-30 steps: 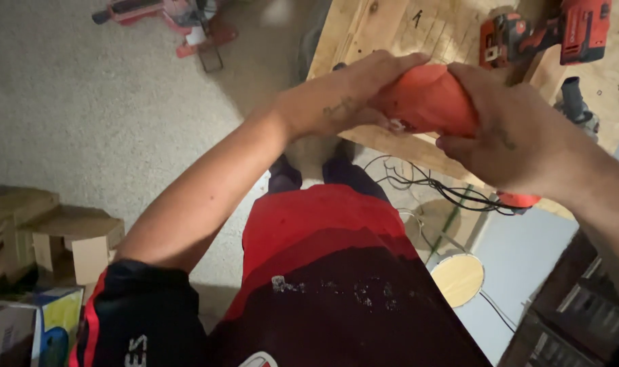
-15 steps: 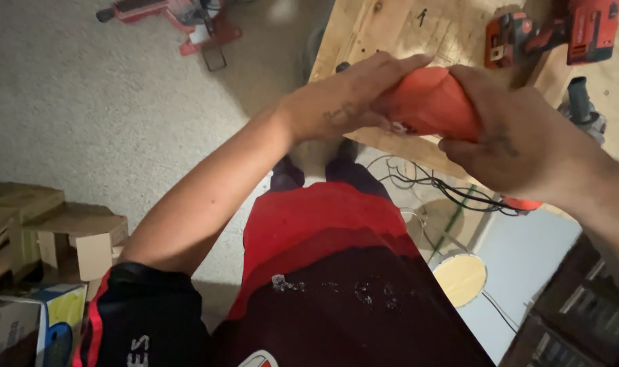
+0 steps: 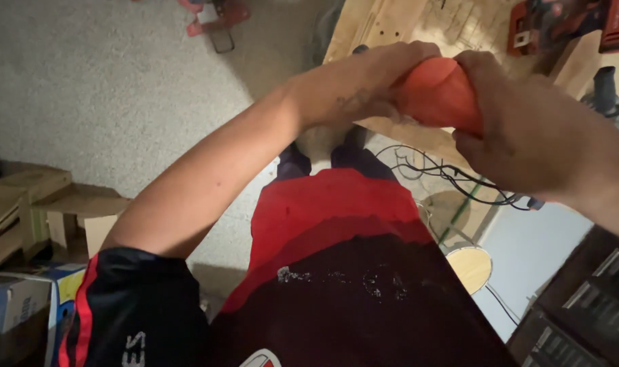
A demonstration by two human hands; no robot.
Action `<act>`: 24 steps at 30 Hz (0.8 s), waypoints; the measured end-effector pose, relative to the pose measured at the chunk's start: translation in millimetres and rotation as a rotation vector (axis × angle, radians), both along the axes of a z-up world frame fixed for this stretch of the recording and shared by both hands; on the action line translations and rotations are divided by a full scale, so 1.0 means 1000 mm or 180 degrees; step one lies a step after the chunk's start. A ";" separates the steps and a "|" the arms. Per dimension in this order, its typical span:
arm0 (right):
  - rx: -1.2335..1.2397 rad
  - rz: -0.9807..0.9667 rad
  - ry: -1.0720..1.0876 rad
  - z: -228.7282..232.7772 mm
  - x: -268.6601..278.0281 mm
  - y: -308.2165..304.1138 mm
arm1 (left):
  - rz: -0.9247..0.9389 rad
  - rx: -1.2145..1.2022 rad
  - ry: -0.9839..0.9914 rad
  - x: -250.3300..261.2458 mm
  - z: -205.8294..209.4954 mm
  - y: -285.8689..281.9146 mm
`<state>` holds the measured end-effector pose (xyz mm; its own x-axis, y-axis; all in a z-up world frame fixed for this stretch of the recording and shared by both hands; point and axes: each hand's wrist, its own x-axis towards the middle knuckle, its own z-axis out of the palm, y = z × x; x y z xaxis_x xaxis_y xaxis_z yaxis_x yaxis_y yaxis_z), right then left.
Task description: Attach caster wheels to a wooden frame using a power drill and screws
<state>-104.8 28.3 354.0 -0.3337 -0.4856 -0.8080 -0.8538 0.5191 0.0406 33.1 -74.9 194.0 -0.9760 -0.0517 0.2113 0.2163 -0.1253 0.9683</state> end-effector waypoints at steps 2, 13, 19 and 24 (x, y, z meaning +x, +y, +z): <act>-0.0088 0.0316 -0.0013 -0.005 -0.007 0.003 | 0.0326 -0.1042 -0.0146 -0.003 0.001 -0.002; 0.0286 0.0043 0.0068 -0.015 0.011 -0.013 | 0.0210 -0.1423 -0.0383 -0.001 0.000 -0.012; 0.0536 -0.0218 0.0266 0.011 0.026 -0.016 | 0.0204 -0.0724 -0.1111 0.005 0.046 -0.005; 0.0191 0.0158 0.0619 0.001 0.014 0.010 | 0.0418 -0.1202 -0.0215 0.001 0.019 0.011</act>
